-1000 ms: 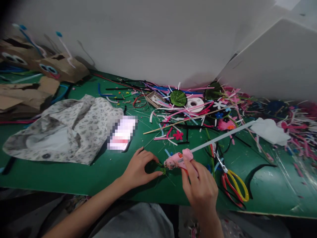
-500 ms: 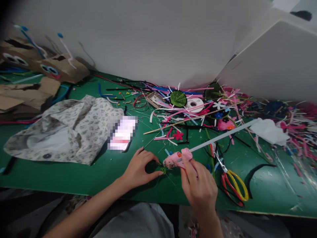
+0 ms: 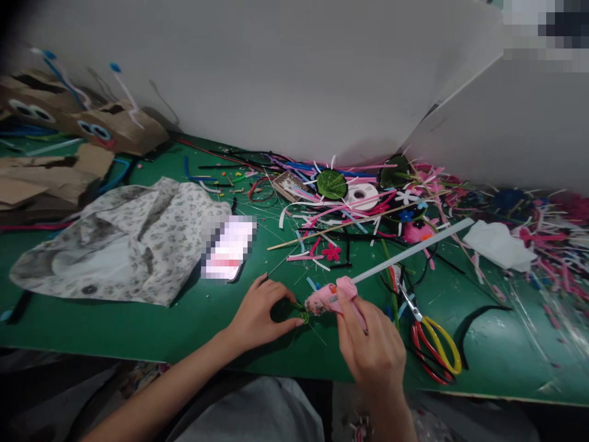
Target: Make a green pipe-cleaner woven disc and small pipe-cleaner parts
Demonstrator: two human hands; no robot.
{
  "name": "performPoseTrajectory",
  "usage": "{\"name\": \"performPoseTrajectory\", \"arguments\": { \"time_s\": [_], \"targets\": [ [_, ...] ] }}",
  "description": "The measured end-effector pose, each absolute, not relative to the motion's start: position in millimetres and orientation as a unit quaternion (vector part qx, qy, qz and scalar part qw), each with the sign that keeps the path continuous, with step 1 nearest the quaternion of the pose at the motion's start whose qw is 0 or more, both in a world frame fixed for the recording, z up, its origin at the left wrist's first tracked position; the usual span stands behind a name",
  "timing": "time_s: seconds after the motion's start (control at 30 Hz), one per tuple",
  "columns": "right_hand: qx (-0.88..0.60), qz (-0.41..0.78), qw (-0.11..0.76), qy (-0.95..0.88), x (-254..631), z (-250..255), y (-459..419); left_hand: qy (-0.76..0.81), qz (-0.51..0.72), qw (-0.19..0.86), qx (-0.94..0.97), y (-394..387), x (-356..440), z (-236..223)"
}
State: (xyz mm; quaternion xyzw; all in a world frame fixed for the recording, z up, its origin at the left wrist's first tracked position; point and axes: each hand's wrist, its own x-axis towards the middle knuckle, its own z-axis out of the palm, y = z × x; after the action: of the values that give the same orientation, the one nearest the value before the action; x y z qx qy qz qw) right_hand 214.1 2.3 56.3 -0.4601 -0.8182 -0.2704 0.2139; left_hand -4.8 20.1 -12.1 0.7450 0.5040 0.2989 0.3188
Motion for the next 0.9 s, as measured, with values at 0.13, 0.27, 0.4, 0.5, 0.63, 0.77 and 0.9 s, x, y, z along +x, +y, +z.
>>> {"name": "performPoseTrajectory", "arguments": {
  "time_s": [0.13,0.27,0.4,0.5,0.63,0.77,0.9],
  "targets": [
    [-0.463,-0.273,0.213,-0.816,217.2,56.5,1.2,0.502,0.306,0.318,0.743,20.7,-4.9,-12.8],
    [-0.466,-0.27,0.215,-0.814,219.2,55.7,-0.1,0.502,0.306,0.317,0.744,20.1,-5.2,-13.6],
    [-0.49,-0.259,0.244,-0.796,219.5,48.5,-1.0,0.503,0.305,0.315,0.744,19.1,-4.8,-13.9],
    [-0.527,-0.233,0.265,-0.773,221.0,39.2,-3.6,0.503,0.306,0.312,0.745,18.8,-4.4,-13.6],
    [-0.572,-0.204,0.289,-0.74,221.7,29.0,-9.3,0.502,0.309,0.312,0.746,17.3,-3.6,-12.8],
    [-0.598,-0.169,0.338,-0.707,218.0,23.2,-10.6,0.51,0.319,0.312,0.735,14.4,-2.1,-13.0],
    [-0.658,-0.126,0.354,-0.653,216.8,12.1,-4.3,0.525,0.321,0.314,0.723,12.4,0.1,-14.6]
  ]
}}
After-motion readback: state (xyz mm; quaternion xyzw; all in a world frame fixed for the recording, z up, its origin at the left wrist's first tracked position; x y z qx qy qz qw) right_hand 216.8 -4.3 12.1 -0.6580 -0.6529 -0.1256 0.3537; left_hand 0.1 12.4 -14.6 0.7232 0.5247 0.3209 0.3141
